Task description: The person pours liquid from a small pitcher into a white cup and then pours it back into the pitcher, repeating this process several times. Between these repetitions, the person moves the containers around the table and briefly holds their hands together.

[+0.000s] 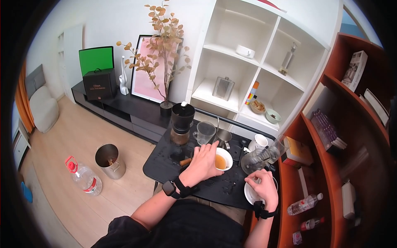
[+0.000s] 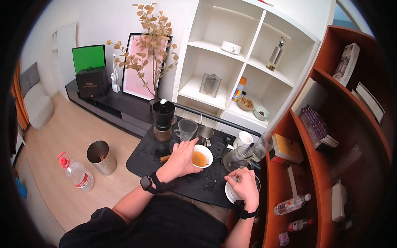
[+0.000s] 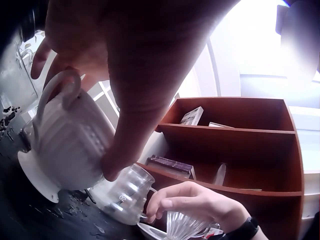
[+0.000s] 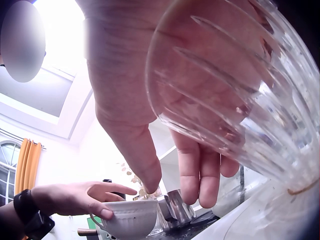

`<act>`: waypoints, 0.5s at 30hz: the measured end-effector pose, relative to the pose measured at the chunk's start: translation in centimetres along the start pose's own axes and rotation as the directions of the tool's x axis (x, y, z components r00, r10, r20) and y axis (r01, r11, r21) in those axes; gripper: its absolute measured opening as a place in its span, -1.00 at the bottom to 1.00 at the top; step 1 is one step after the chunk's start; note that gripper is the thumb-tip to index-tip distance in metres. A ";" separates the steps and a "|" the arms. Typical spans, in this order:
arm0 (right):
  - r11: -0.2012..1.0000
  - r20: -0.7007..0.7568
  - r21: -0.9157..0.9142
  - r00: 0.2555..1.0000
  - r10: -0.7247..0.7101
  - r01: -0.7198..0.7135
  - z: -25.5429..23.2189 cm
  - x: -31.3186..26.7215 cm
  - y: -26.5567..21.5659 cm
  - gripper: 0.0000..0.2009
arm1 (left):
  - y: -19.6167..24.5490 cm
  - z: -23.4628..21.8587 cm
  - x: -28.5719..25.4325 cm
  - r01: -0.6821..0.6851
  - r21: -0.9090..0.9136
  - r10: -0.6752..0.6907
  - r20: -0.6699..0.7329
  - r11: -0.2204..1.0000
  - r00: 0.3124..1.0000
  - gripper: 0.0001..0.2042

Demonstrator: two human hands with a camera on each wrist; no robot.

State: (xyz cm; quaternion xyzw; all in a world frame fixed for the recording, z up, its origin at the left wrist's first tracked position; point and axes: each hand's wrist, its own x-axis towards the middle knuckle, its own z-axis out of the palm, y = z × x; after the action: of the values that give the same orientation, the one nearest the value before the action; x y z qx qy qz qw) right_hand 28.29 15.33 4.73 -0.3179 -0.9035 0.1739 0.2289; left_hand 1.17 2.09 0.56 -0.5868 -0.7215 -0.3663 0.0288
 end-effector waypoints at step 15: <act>1.000 0.004 0.021 1.000 -0.016 0.016 0.1 0.0 0.5 -0.80 | 2.2 -6.5 -1.0 0.021 -0.364 -0.065 -0.111 0.931 0.992 0.08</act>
State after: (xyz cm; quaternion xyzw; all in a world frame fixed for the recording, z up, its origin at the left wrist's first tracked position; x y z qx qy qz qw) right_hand 28.51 15.67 4.38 -0.3079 -0.9047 0.1821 0.2316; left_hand 0.92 -2.29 5.91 -0.5427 -0.6514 -0.5284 -0.0439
